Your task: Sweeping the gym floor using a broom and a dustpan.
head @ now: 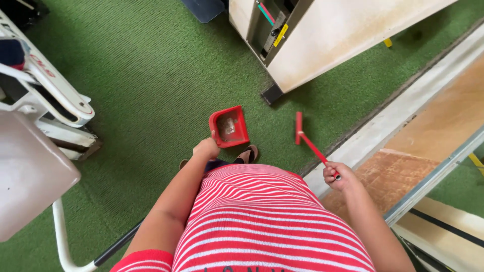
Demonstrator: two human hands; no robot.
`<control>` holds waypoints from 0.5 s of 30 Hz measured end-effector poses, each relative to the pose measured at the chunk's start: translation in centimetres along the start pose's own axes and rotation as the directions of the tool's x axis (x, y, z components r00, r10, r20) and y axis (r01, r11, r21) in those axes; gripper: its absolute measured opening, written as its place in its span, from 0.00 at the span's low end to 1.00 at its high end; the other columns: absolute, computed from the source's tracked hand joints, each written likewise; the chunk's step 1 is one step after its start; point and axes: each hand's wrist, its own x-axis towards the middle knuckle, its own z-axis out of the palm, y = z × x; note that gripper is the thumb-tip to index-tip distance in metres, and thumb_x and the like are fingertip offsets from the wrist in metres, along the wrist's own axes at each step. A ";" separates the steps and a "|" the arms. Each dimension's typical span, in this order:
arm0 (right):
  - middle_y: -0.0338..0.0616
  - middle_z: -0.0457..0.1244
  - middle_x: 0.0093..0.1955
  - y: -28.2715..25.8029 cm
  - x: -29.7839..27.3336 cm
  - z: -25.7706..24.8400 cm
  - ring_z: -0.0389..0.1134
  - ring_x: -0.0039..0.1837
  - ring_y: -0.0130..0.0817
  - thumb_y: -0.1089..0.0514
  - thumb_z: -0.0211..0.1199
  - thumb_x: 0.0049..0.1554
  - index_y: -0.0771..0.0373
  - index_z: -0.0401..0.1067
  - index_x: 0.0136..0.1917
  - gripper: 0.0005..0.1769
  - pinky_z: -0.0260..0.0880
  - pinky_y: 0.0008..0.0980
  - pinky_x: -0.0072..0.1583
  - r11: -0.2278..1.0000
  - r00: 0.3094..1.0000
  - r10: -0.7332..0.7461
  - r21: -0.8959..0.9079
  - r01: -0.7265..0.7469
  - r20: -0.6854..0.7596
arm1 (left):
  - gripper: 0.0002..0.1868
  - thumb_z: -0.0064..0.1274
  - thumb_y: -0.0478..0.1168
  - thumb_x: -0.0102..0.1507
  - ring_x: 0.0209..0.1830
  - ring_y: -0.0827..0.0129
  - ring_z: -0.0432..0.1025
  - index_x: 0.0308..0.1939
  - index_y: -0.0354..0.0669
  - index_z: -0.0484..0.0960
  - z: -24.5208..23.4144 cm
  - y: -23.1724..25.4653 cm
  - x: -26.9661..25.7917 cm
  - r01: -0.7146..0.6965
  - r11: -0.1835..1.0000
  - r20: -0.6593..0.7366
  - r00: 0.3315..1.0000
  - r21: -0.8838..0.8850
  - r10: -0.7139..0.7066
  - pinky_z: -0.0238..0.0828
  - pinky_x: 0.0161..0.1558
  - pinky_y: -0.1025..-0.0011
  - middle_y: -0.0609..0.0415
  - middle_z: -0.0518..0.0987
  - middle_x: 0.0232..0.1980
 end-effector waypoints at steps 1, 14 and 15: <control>0.28 0.51 0.27 0.0 1.4 0.5 0.50 0.25 0.17 0.61 0.52 0.62 0.52 0.61 0.52 0.05 0.45 0.20 0.27 1.000 1.000 0.007 -0.009 -0.007 0.002 | 0.21 0.52 0.42 0.62 0.61 0.54 0.76 0.58 0.41 0.82 -0.2 0.1 -0.2 0.010 1.000 -0.001 1.000 -0.006 -0.010 0.73 0.59 0.57 0.44 0.81 0.61; 0.29 0.53 0.28 5.6 8.6 13.0 0.54 0.27 0.19 0.64 0.53 0.63 0.58 0.58 0.48 0.05 0.48 0.21 0.28 0.981 0.972 0.179 -0.105 -0.163 0.155 | 0.21 0.49 0.46 0.65 0.61 0.52 0.76 0.59 0.42 0.81 -1.4 1.0 -0.5 0.010 1.000 0.012 1.000 -0.014 -0.010 0.74 0.60 0.56 0.42 0.80 0.61; 0.28 0.53 0.27 5.4 7.3 14.0 0.53 0.27 0.17 0.64 0.54 0.62 0.56 0.58 0.47 0.06 0.47 0.20 0.28 0.969 0.943 0.220 -0.172 -0.180 0.249 | 0.22 0.48 0.48 0.66 0.60 0.51 0.77 0.59 0.41 0.81 -1.9 1.0 -1.0 0.021 0.999 0.004 1.000 -0.029 -0.021 0.74 0.59 0.56 0.42 0.81 0.60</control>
